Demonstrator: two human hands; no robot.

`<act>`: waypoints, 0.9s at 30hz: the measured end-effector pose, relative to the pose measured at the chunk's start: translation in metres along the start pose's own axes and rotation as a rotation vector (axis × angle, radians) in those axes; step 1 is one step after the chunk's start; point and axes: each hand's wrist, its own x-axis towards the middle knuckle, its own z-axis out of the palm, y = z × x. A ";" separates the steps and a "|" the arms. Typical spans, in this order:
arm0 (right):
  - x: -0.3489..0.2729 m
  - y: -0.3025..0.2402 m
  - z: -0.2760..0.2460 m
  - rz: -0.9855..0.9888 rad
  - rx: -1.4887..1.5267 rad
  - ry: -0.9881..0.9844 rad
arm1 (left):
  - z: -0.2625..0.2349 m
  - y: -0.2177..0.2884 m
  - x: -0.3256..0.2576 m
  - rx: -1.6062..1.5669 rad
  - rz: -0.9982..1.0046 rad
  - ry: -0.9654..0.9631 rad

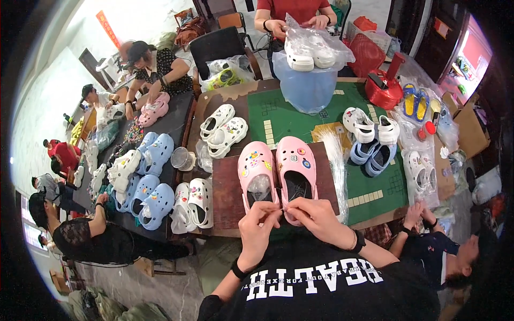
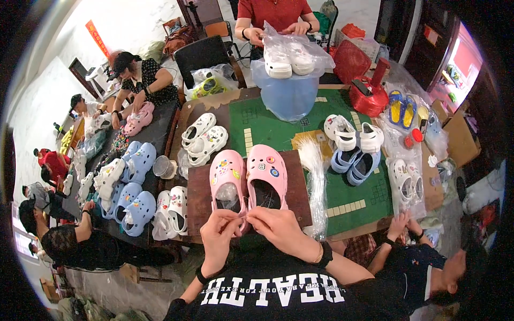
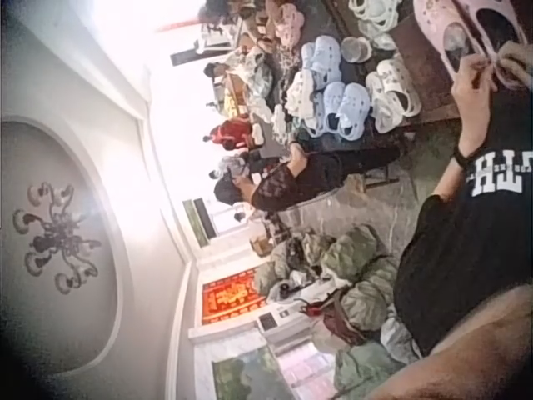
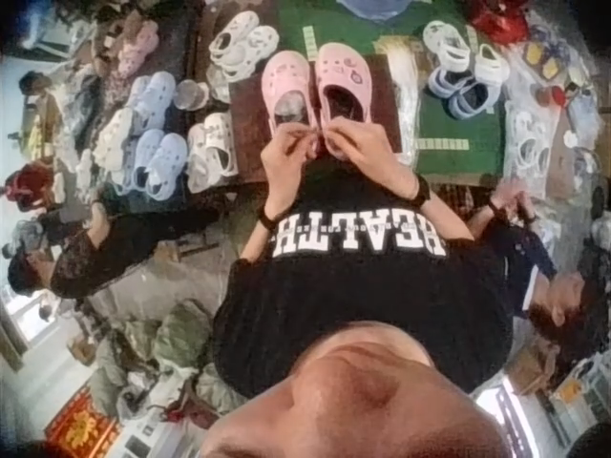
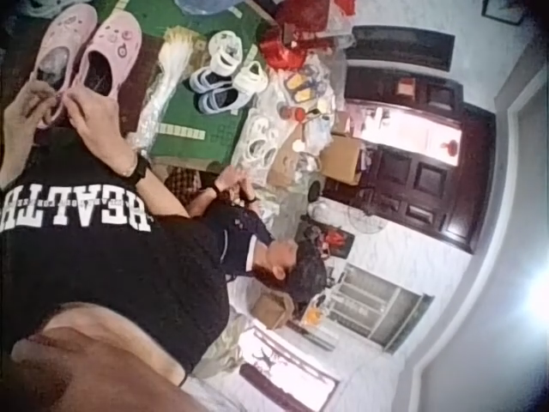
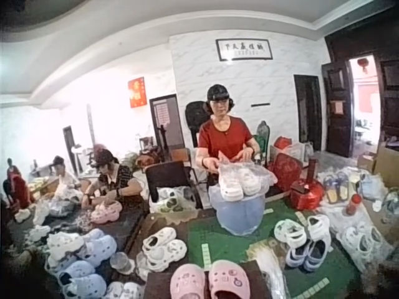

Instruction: Inspecting clogs and attaching decorative charms in a factory finishing area.

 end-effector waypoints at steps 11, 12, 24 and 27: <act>0.000 -0.001 0.000 0.058 0.041 -0.027 | 0.000 0.001 -0.001 0.128 0.081 -0.040; 0.000 -0.001 0.000 0.049 0.034 -0.034 | 0.001 0.001 -0.001 0.128 0.081 -0.041; -0.001 0.000 -0.003 0.056 0.098 -0.056 | 0.002 -0.004 0.000 0.111 0.066 -0.058; 0.000 0.000 -0.003 0.108 0.174 -0.071 | 0.001 -0.001 -0.001 0.157 0.096 -0.058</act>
